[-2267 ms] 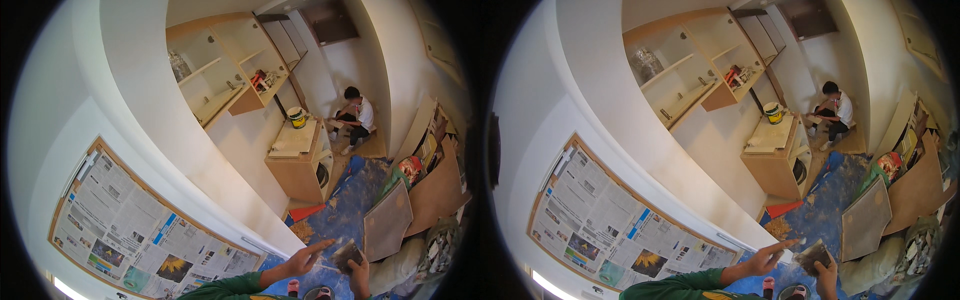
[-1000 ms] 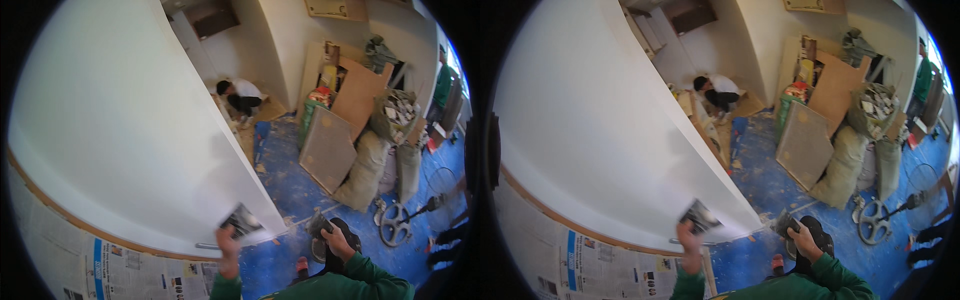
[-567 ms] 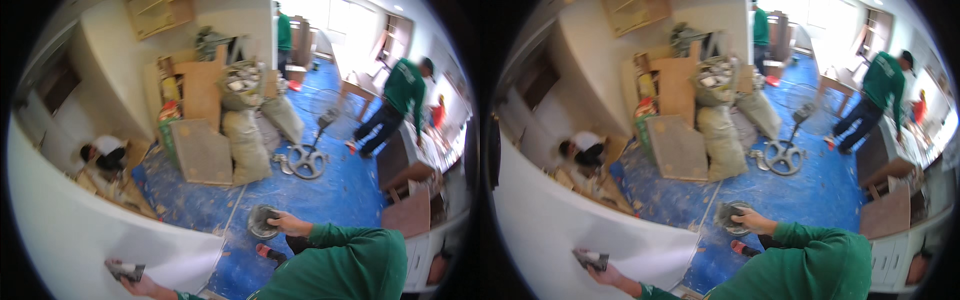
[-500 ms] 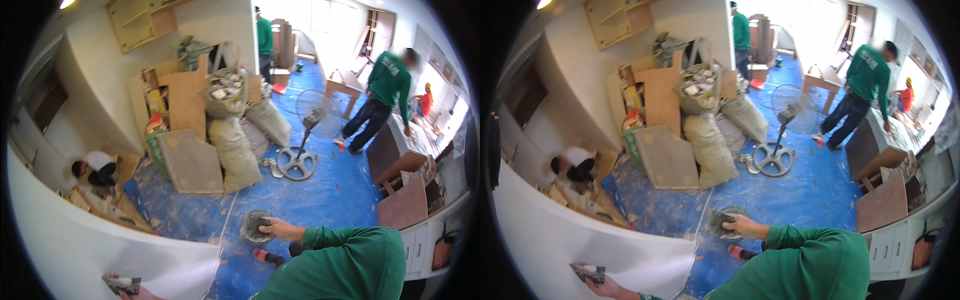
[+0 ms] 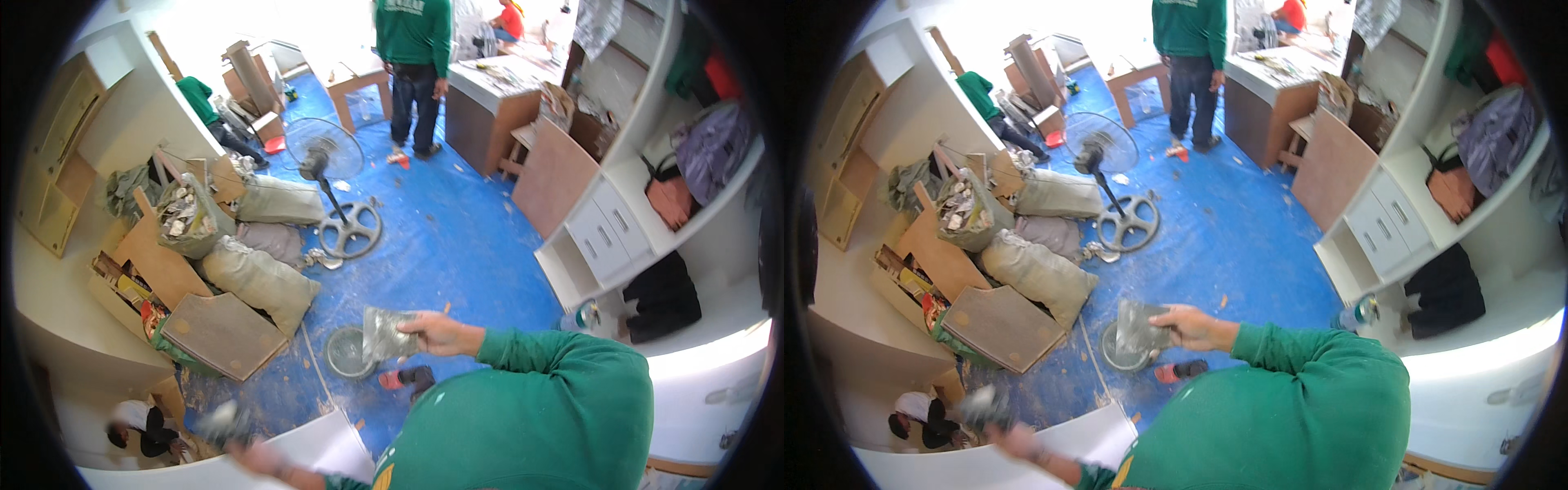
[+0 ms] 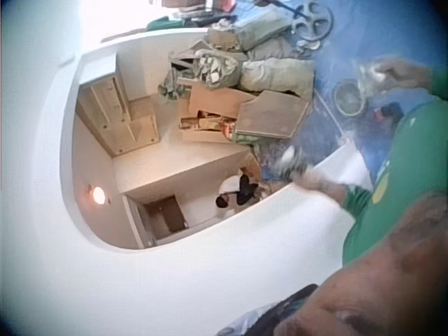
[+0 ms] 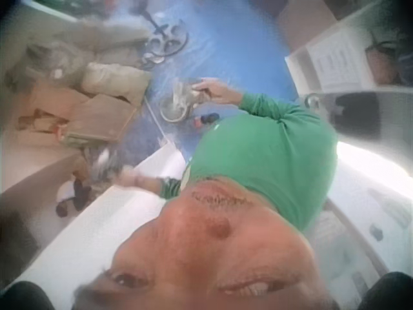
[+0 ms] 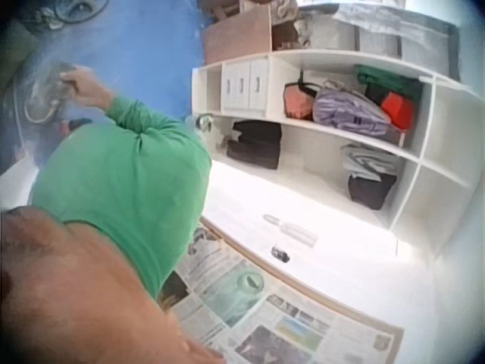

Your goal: The person applies plaster to a curved wall section using a trowel and a hawk. They repeatedly scoop plaster from the hawk onto the trowel and smooth it onto the wall surface. The person also touches the wall with their hand to check the texture.

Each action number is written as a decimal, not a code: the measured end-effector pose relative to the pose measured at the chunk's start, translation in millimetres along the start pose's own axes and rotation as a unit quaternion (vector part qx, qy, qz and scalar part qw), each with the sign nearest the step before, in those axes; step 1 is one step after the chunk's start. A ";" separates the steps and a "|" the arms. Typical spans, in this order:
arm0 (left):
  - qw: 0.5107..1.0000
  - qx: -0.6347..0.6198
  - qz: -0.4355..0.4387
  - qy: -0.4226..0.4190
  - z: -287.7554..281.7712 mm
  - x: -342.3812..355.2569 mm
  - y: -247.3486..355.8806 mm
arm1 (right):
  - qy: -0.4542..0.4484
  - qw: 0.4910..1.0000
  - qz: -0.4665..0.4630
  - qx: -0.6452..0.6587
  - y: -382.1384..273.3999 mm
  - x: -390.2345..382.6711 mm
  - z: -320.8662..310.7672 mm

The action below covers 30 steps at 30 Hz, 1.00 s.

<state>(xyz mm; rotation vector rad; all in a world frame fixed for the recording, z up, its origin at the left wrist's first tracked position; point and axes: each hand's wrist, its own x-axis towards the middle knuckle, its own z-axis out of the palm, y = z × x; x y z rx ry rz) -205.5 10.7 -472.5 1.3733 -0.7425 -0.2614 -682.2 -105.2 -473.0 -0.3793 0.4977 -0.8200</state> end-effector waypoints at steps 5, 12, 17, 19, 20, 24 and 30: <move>0.952 -0.024 -0.052 -0.301 221.2 -175.3 43.1 | 0.060 0.991 -0.101 0.070 -11.4 -127.2 -9.9; 0.704 -0.218 0.390 -0.552 287.0 -265.3 147.8 | 0.153 0.958 -0.221 0.101 -29.7 -209.4 0.2; 0.735 -0.100 0.353 -0.571 262.7 -233.8 117.4 | 0.141 0.967 -0.212 0.024 -31.2 -188.9 1.7; 0.756 -0.041 0.317 -0.572 251.4 -205.9 87.9 | 0.114 0.970 -0.212 0.034 -38.1 -162.7 19.5; 0.780 -0.013 0.242 -0.577 241.1 -191.4 82.7 | 0.099 0.972 -0.211 0.035 -45.2 -148.6 29.4; 0.835 -0.195 -0.275 -0.434 224.7 -144.7 49.2 | 0.098 0.923 -0.265 -0.261 -60.0 -76.4 59.0; 0.710 -0.378 -0.509 -0.307 250.3 -114.9 49.7 | 0.001 0.608 -0.287 -0.740 -39.5 4.8 66.3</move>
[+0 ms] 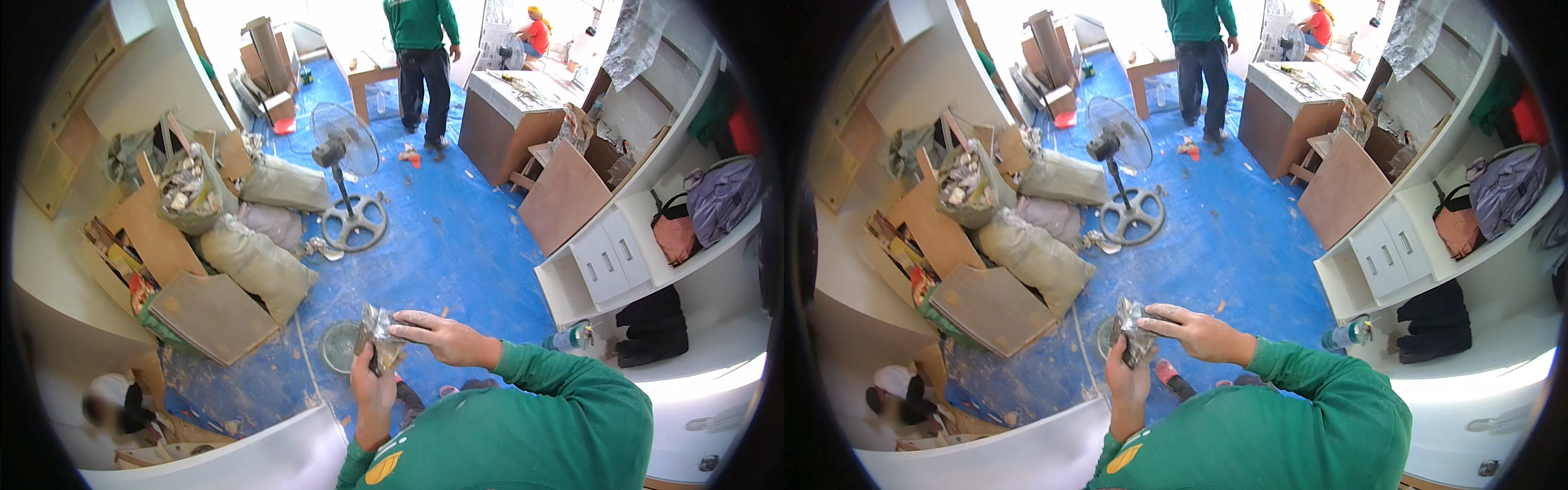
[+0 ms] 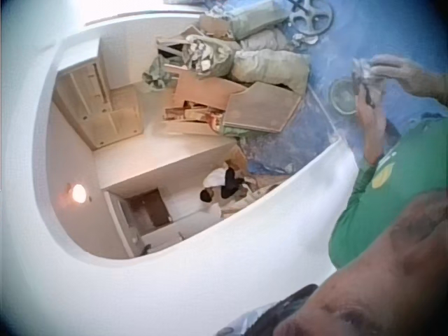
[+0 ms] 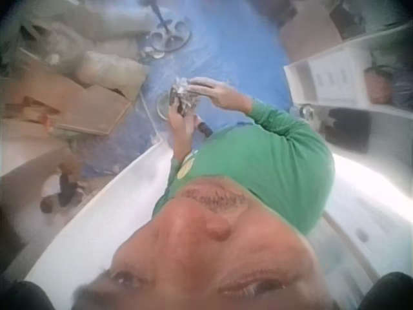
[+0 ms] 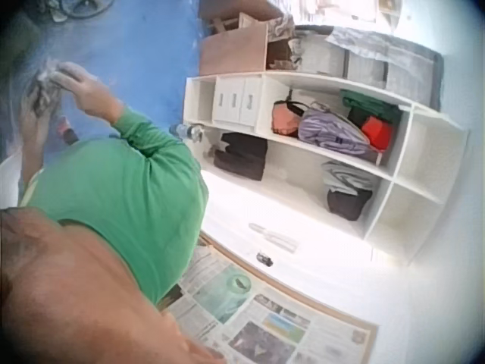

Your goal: The person applies plaster to a curved wall section using a trowel and a hawk. They repeatedly scoop plaster from the hawk onto the trowel and smooth it onto the wall surface. The person also touches the wall with their hand to check the texture.

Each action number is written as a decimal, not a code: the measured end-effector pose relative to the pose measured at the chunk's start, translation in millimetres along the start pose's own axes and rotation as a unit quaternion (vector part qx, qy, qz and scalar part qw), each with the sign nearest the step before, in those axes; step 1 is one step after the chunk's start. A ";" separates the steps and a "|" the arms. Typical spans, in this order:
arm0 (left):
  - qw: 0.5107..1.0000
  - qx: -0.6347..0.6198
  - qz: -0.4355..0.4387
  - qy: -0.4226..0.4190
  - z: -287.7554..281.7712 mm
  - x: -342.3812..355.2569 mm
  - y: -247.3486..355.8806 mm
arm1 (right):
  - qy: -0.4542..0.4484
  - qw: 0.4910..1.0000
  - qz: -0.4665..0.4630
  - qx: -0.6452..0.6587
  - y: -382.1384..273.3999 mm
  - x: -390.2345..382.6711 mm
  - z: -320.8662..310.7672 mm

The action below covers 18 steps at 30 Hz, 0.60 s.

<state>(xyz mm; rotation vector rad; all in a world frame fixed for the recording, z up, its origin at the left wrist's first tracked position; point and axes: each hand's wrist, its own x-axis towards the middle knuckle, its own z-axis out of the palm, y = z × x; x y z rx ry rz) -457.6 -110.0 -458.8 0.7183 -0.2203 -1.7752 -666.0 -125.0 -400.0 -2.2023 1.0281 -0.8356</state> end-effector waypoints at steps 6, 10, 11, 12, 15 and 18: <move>0.994 0.073 -0.008 -0.075 24.9 48.5 12.5 | -0.032 0.984 0.115 -0.131 58.9 -9.0 -5.0; 0.969 0.191 0.096 -0.120 44.0 88.1 2.5 | 0.030 0.962 0.250 0.105 119.4 -36.2 -11.1; 0.932 0.292 0.170 -0.131 51.9 100.2 -1.0 | 0.081 0.896 0.320 0.298 139.5 -40.1 -10.6; 0.879 0.387 0.243 -0.137 59.6 109.2 -4.8 | 0.121 0.786 0.376 0.476 153.8 -42.7 -14.7; 0.686 0.564 0.402 -0.222 100.9 142.4 -17.3 | 0.194 0.656 0.342 0.644 159.1 -4.6 -66.2; 0.540 0.671 0.407 -0.305 141.6 157.3 -36.3 | 0.201 0.599 0.284 0.721 165.2 15.6 -120.8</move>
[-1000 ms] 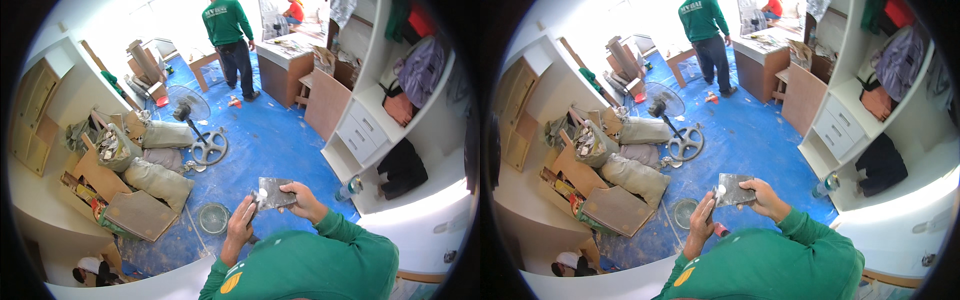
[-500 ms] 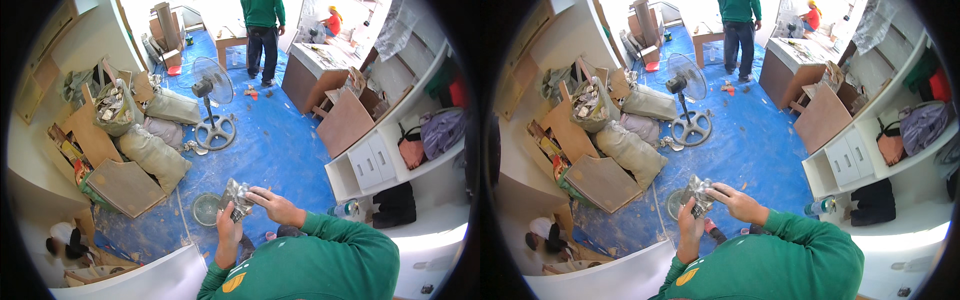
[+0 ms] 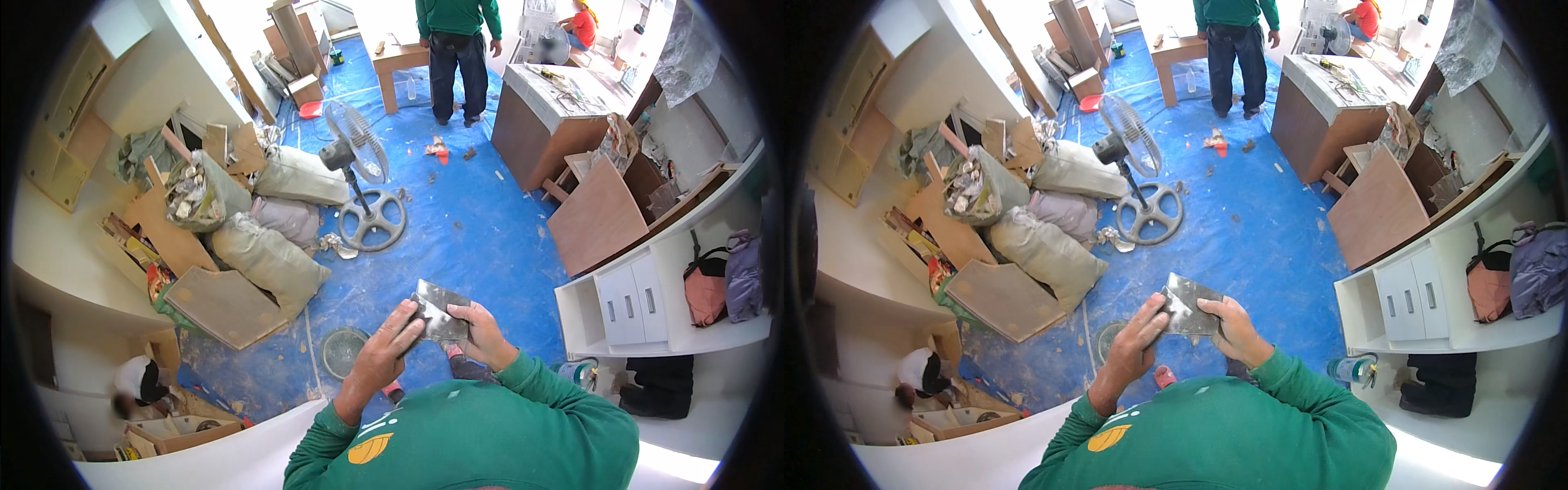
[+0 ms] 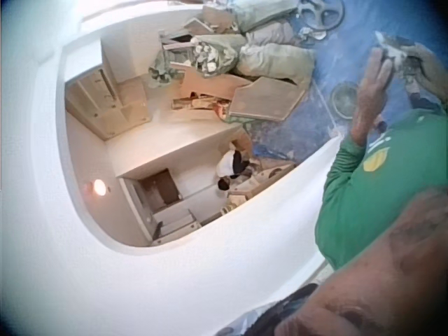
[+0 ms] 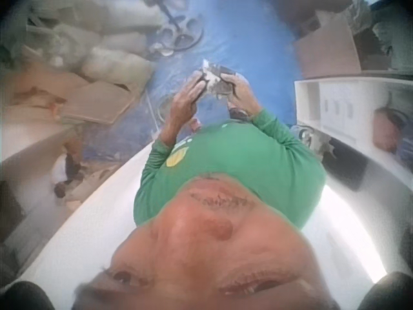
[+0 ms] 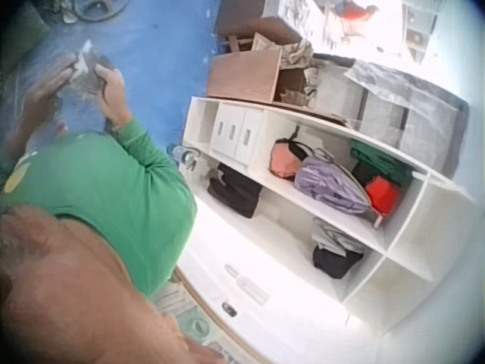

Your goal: The person applies plaster to a curved wall section using a trowel and a hawk. They repeatedly scoop plaster from the hawk onto the trowel and smooth it onto the wall surface. The person also touches the wall with their hand to check the texture.

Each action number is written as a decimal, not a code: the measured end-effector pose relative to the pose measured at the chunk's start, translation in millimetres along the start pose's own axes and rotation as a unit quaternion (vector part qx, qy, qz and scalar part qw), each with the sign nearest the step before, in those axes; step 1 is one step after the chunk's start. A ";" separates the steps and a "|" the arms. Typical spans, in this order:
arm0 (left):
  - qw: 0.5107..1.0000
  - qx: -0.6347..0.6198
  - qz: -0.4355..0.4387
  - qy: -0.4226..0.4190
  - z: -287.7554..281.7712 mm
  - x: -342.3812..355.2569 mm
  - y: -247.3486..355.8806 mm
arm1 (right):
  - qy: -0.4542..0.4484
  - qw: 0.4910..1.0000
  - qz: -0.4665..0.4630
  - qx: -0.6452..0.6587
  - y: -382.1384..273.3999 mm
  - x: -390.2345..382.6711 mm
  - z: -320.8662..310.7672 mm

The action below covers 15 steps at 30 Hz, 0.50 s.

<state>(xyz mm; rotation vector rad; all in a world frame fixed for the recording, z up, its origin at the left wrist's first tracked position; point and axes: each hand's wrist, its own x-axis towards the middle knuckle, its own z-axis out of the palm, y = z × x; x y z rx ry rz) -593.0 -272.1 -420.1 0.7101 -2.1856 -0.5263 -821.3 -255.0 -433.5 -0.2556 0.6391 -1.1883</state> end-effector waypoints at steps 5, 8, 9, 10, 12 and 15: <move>0.993 0.071 -0.050 -0.076 14.3 58.8 -4.7 | -0.072 0.997 -0.025 -0.002 -78.6 10.7 -15.2; 0.985 0.063 -0.157 -0.033 13.1 66.0 -27.7 | -0.089 0.991 -0.085 -0.055 -114.0 23.0 -7.5; 0.967 -0.003 -0.254 0.015 13.2 64.2 -33.6 | -0.091 0.987 -0.110 -0.077 -119.6 30.1 -1.9; 0.931 -0.068 -0.354 0.062 9.5 68.4 -38.4 | -0.096 0.963 -0.169 -0.187 -122.7 39.2 5.1; 0.796 -0.395 -0.415 0.195 3.2 92.0 -48.5 | -0.094 0.870 -0.277 -0.398 -126.9 60.7 19.0; 0.631 -0.586 -0.426 0.276 6.5 121.0 -67.6 | -0.171 0.611 -0.426 -0.645 -127.6 104.7 34.2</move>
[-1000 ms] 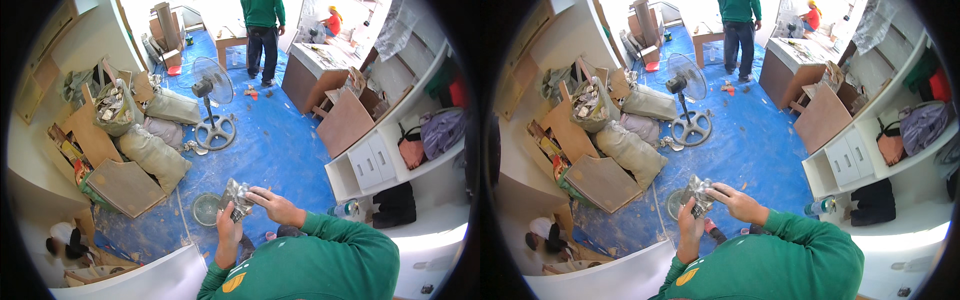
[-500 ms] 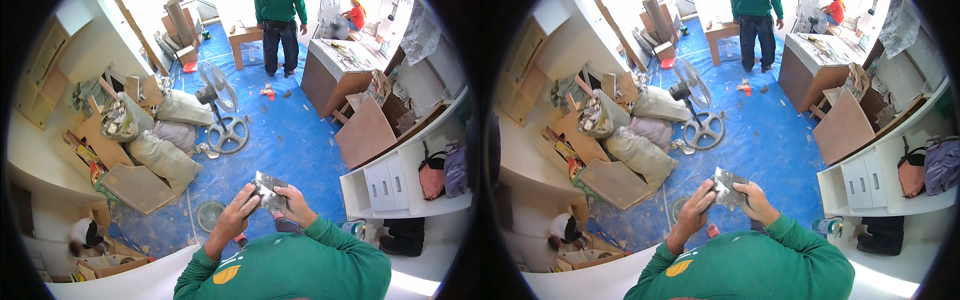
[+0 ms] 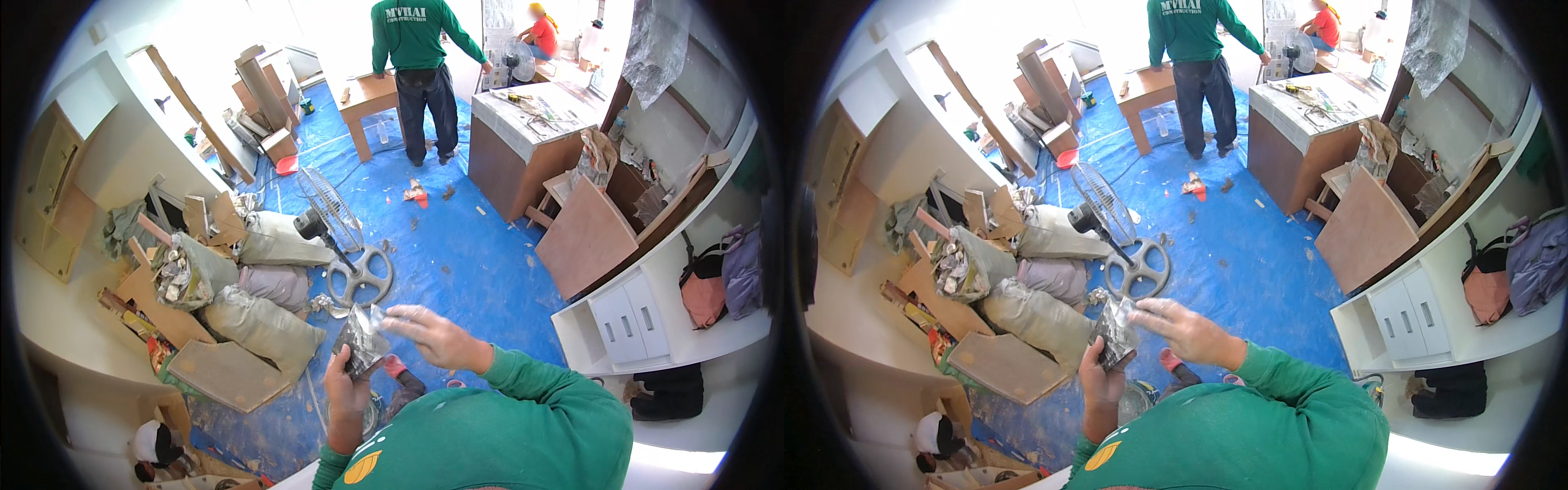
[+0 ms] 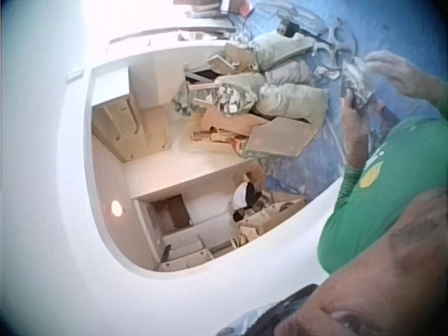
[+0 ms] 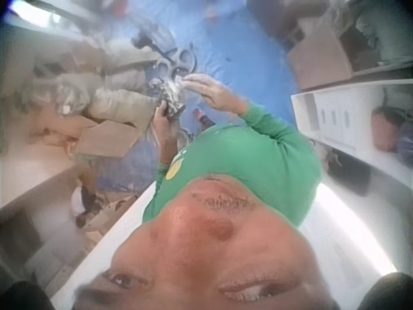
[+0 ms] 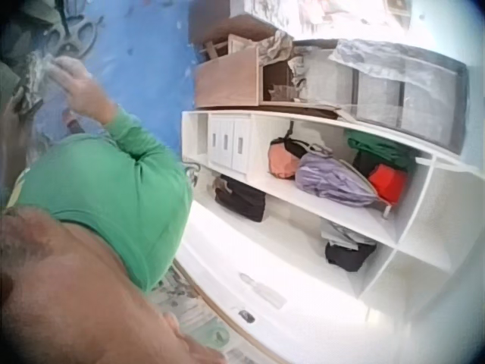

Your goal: The person applies plaster to a curved wall section using a trowel and a hawk. They repeatedly scoop plaster from the hawk onto the trowel and smooth it onto the wall surface. The person also touches the wall with their hand to check the texture.

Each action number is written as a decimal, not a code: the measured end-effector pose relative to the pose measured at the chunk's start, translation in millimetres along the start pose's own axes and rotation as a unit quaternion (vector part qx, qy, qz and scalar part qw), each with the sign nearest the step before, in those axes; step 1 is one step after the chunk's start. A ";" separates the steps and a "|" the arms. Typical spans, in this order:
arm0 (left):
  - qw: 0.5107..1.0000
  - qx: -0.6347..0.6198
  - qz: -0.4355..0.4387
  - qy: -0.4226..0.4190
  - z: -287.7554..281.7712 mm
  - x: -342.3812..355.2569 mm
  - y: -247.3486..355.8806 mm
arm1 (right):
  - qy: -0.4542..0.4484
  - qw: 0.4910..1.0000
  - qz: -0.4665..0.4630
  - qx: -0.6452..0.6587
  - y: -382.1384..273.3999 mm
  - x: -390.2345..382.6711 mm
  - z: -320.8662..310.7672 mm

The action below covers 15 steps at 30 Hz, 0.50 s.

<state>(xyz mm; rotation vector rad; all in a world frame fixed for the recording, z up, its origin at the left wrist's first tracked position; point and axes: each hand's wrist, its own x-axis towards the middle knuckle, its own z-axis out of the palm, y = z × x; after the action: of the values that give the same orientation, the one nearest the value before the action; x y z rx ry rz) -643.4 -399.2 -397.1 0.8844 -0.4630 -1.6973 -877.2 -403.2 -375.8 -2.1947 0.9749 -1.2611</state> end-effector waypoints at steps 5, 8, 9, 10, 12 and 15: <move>0.998 -0.023 0.009 -0.053 -29.7 70.6 18.9 | -0.090 0.988 0.088 -0.093 47.0 37.3 46.6; 0.996 -0.049 0.057 -0.047 -51.3 115.2 51.4 | -0.238 0.942 0.165 -0.169 128.7 35.3 77.9; 0.995 -0.052 0.075 -0.049 -58.4 126.8 58.8 | -0.283 0.923 0.205 -0.158 160.0 24.9 88.8; 0.994 -0.041 0.096 -0.038 -74.7 142.7 63.6 | -0.299 0.914 0.245 -0.122 193.0 13.9 97.9; 0.994 -0.065 0.088 0.004 -98.8 164.1 76.7 | -0.303 0.889 0.340 -0.058 268.7 -32.9 117.9; 0.990 -0.075 0.104 0.055 -128.1 187.2 92.3 | -0.182 0.807 0.553 -0.099 338.9 -97.8 113.8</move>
<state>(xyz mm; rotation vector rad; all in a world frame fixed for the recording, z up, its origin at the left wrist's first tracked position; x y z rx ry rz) -507.2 -587.1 -475.4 0.7865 -0.3357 -1.4640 -934.3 -552.6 -710.2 -1.3789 1.8324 -0.1757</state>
